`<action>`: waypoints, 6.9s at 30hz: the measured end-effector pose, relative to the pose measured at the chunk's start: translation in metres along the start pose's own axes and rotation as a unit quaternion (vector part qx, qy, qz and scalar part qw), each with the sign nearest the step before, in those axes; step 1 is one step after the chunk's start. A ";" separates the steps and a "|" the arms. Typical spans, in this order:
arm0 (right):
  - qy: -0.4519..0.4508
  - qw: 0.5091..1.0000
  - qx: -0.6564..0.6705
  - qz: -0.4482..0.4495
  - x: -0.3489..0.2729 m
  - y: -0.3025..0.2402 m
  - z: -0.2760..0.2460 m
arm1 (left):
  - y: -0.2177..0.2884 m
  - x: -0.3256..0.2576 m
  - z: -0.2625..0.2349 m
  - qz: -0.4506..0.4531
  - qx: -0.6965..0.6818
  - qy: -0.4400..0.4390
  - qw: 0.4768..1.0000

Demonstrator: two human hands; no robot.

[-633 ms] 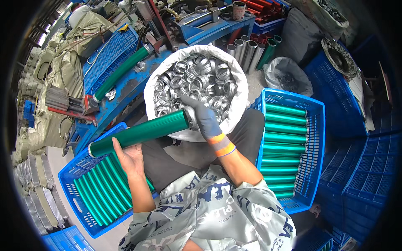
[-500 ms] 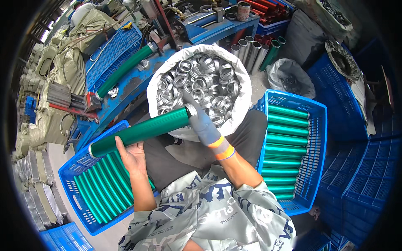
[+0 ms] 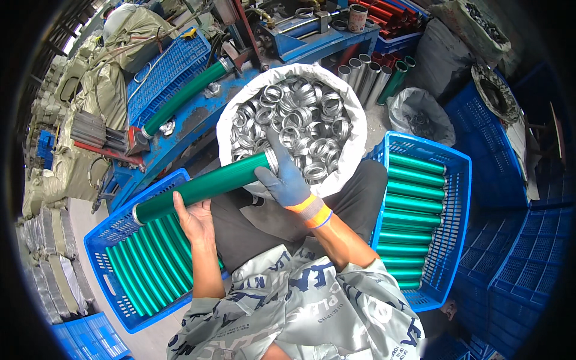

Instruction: Assembling green tubes with metal rings at both ends using a mechanical press jig.

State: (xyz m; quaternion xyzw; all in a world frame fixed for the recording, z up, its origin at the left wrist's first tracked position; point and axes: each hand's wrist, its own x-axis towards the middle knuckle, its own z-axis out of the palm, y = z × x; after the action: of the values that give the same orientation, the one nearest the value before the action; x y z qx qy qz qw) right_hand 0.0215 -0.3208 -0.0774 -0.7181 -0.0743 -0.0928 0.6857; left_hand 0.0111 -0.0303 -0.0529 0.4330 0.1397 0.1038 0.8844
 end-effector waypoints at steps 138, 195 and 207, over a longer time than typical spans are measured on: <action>-0.077 0.900 -0.419 -0.094 -0.018 -0.078 -0.160 | -0.035 0.024 -0.433 -0.107 0.795 0.279 0.528; -0.196 0.696 -0.689 0.052 0.055 0.024 -0.118 | 0.093 -0.002 0.005 0.070 0.236 -0.242 0.938; -0.006 0.875 0.450 0.178 -0.003 -0.033 -0.049 | 0.021 -0.008 -0.007 -0.124 -0.147 -0.045 0.980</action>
State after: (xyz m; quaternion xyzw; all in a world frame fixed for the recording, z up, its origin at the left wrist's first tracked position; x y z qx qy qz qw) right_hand 0.0095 -0.3685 -0.0442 -0.3338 0.0167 0.0787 0.9392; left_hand -0.0002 -0.0150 -0.0393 0.2822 0.1354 -0.0073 0.9497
